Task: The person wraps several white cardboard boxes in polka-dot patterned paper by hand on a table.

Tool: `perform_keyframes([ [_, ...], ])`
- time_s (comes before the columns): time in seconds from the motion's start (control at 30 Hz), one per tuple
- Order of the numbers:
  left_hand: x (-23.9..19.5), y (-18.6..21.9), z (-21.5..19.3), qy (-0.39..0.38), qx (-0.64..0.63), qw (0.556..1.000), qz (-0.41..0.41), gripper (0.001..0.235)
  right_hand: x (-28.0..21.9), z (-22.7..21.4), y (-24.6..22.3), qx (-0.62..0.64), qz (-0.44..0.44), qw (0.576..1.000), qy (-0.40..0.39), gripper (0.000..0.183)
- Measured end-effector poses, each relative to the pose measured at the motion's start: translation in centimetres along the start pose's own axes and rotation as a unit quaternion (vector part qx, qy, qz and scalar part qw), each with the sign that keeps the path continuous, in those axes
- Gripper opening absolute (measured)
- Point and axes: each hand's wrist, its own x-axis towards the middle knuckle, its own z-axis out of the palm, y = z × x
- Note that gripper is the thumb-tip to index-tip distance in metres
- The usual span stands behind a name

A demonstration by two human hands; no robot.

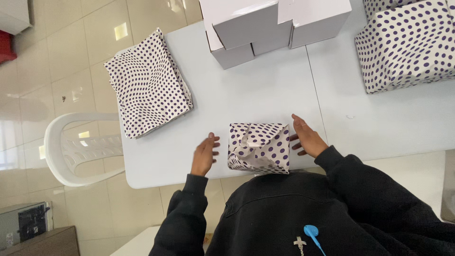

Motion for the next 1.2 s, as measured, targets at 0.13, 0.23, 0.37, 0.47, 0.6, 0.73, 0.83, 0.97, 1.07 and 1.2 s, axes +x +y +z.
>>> perform_keyframes([
  [0.13,1.3,-0.3,2.6,-0.161,-0.057,0.977,-0.13,0.103,0.2,1.2,-1.3,0.049,0.082,0.994,-0.058,0.112],
  [0.23,1.4,-0.1,3.1,-0.167,-0.049,0.978,-0.118,0.11,-0.2,1.8,-2.0,0.074,0.085,0.992,-0.057,0.122],
  [0.37,-0.6,1.8,2.0,-0.179,-0.12,0.975,-0.046,0.117,0.1,2.4,-2.6,0.143,0.019,0.989,-0.04,0.081],
  [0.47,1.4,0.2,1.6,-0.185,-0.151,0.971,0.003,0.115,-0.6,4.3,-1.6,0.172,-0.088,0.98,-0.04,0.07],
  [0.6,7.1,-5.0,1.8,-0.149,-0.166,0.975,0.004,0.095,0.6,7.5,2.1,0.151,-0.221,0.964,-0.002,0.051],
  [0.73,10.1,-8.7,1.1,-0.134,-0.184,0.974,0.014,0.1,-1.9,9.6,2.8,0.123,-0.227,0.965,-0.046,0.049],
  [0.83,8.0,-4.8,-1.3,-0.083,-0.056,0.995,-0.002,0.128,-2.7,11.4,4.8,0.098,-0.244,0.962,-0.079,0.044],
  [0.97,10.1,-4.5,-4.1,-0.105,-0.017,0.991,0.076,0.098,-1.0,14.2,8.6,0.252,-0.108,0.942,-0.194,0.051],
  [1.07,9.9,-0.6,-4.6,-0.114,0.113,0.982,0.102,0.092,0.3,16.0,10.2,0.321,-0.036,0.914,-0.246,0.056],
  [1.2,12.3,1.0,-3.2,-0.13,0.291,0.939,0.132,0.081,0.9,16.8,10.0,0.337,0.032,0.884,-0.324,0.049],
])
